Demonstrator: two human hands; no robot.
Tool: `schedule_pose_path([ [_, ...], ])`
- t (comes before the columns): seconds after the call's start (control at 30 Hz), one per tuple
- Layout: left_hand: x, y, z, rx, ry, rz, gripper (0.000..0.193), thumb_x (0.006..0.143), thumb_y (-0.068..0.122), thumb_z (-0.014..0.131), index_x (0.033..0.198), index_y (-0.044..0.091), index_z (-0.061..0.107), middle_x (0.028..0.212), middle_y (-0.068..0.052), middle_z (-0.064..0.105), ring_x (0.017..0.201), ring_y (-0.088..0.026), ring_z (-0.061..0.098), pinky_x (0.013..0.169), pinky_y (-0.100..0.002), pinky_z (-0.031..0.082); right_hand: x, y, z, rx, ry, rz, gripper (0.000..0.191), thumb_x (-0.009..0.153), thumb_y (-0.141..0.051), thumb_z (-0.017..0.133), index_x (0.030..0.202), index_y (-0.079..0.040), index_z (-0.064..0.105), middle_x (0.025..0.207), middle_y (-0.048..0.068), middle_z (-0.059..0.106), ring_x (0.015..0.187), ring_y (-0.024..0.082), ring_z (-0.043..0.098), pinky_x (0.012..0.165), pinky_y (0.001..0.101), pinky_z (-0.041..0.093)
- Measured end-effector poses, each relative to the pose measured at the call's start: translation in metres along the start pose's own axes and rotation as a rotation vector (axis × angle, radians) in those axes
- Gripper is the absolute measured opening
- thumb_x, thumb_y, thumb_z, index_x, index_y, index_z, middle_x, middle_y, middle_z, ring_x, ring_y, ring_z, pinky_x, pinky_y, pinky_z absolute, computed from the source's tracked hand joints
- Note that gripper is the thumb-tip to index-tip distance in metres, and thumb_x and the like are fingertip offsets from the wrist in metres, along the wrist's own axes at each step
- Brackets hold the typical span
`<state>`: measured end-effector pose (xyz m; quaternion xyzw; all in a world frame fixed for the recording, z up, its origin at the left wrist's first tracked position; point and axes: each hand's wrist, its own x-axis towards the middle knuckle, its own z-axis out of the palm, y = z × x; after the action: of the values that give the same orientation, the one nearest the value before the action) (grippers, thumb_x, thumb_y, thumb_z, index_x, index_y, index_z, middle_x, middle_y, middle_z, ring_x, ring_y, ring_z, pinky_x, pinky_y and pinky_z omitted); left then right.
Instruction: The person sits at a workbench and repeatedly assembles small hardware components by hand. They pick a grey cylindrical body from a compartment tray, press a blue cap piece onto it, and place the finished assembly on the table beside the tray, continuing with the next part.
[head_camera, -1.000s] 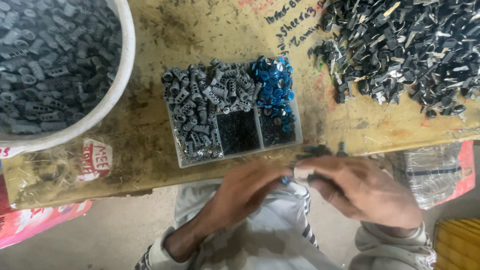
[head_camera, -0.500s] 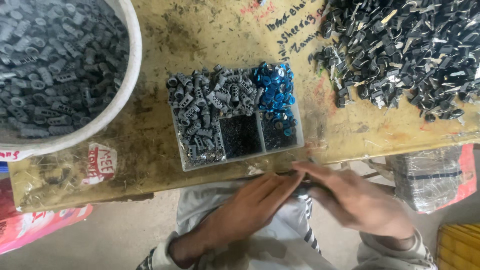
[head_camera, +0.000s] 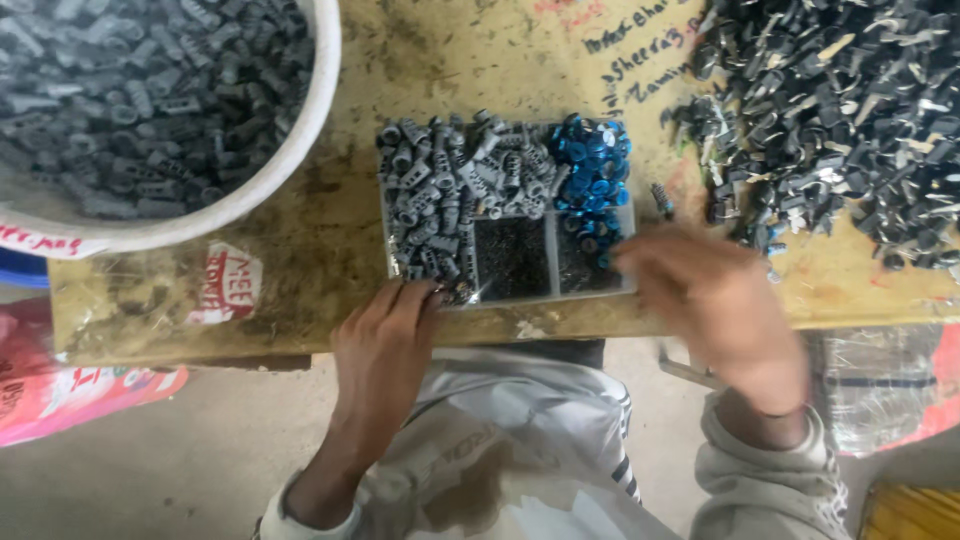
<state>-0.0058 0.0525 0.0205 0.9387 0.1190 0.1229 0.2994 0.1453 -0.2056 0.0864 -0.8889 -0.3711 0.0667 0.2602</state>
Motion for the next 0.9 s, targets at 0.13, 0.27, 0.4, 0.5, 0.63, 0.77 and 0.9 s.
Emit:
schedule_pose_path([
  [0.13,0.006,0.005,0.000,0.127,-0.163,0.005,0.009,0.090,0.010,0.067,0.097,0.005,0.069,0.096,-0.011,0.071,0.082,-0.033,0.070,0.064,-0.046,0.055,0.030,-0.017,0.043,-0.095,-0.180,-0.271,0.019,0.087,-0.017,0.068,0.104,-0.009,0.073,0.102,0.012,0.071,0.087,0.032,0.071,0.070,0.0430,0.056],
  [0.27,0.012,0.002,0.002,0.133,-0.206,0.051,0.012,0.089,0.004,0.063,0.100,0.002,0.064,0.095,-0.013,0.068,0.086,-0.033,0.070,0.064,-0.046,0.055,0.037,-0.006,0.069,-0.260,-0.207,-0.265,0.021,0.085,-0.016,0.066,0.104,-0.005,0.069,0.102,0.013,0.067,0.090,0.033,0.068,0.067,0.0460,0.052],
  [0.4,0.007,0.000,-0.001,-0.053,-0.145,0.075,0.012,0.095,0.005,0.065,0.105,0.002,0.060,0.094,-0.014,0.067,0.084,-0.034,0.068,0.062,-0.047,0.053,0.033,0.006,0.074,-0.273,-0.131,-0.358,0.027,0.076,-0.013,0.066,0.102,-0.008,0.070,0.112,0.018,0.066,0.089,0.034,0.067,0.064,0.0451,0.052],
  [0.5,0.002,0.000,-0.001,-0.236,-0.114,0.033,0.015,0.091,0.004,0.072,0.100,0.003,0.059,0.091,-0.012,0.065,0.077,-0.028,0.066,0.062,-0.042,0.052,0.034,0.003,0.072,-0.180,-0.257,-0.221,0.019,0.083,-0.019,0.070,0.098,-0.008,0.070,0.098,0.013,0.065,0.085,0.033,0.068,0.065,0.0478,0.051],
  [0.63,-0.001,-0.002,0.003,-0.514,-0.057,-0.031,0.017,0.084,-0.003,0.073,0.095,0.005,0.062,0.090,-0.007,0.066,0.074,-0.016,0.067,0.064,-0.031,0.055,0.039,-0.007,0.073,-0.200,-0.226,-0.184,0.015,0.089,-0.020,0.070,0.097,-0.008,0.070,0.102,0.013,0.064,0.078,0.033,0.068,0.062,0.0474,0.052],
  [0.77,-0.002,-0.001,0.009,-0.687,-0.075,-0.141,0.017,0.083,-0.003,0.075,0.095,0.003,0.065,0.091,-0.005,0.070,0.076,-0.012,0.069,0.067,-0.026,0.058,0.038,-0.008,0.073,-0.190,-0.203,-0.229,0.017,0.086,-0.018,0.070,0.099,-0.006,0.070,0.105,0.015,0.062,0.078,0.034,0.068,0.062,0.0470,0.052],
  [0.9,-0.006,0.003,0.012,-0.687,-0.010,-0.113,0.019,0.090,-0.001,0.076,0.108,0.003,0.073,0.102,-0.007,0.076,0.086,-0.012,0.075,0.074,-0.025,0.062,0.037,-0.006,0.074,-0.170,-0.245,-0.160,0.017,0.087,-0.017,0.070,0.100,-0.007,0.070,0.103,0.014,0.062,0.075,0.033,0.068,0.060,0.0473,0.052],
])
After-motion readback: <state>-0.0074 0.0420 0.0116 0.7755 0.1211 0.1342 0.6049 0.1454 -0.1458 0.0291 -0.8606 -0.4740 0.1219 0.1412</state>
